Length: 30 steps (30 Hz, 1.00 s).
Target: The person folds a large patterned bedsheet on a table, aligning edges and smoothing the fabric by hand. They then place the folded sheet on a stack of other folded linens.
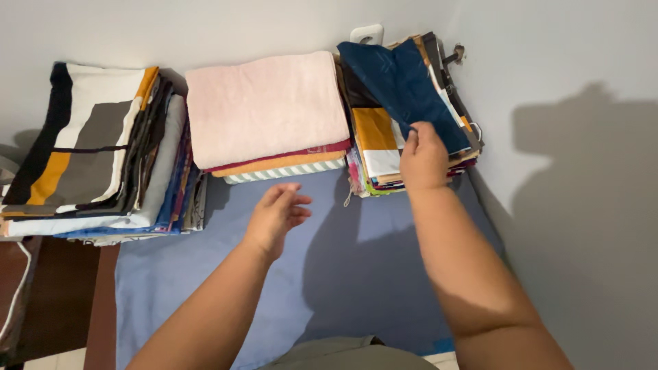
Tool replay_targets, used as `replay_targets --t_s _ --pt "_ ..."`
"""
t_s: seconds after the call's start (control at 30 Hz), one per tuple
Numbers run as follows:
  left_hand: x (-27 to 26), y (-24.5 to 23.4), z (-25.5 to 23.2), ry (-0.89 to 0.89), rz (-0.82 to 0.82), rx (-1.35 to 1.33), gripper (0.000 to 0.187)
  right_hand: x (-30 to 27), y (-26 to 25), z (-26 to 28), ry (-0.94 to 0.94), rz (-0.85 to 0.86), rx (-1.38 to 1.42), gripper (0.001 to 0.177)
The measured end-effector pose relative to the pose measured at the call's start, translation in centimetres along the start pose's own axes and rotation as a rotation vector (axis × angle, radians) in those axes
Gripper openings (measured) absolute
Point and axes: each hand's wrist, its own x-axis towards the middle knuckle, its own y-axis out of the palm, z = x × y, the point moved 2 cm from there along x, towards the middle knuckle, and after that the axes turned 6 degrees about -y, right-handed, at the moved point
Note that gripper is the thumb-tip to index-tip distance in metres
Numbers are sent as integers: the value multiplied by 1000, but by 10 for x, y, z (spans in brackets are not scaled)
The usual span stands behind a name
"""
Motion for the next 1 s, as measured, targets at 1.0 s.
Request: replay_targets --t_s 1.0 --pt "-10 45 -18 -237 436 -189 32 -163 -10 -44 1553 357 1228 59"
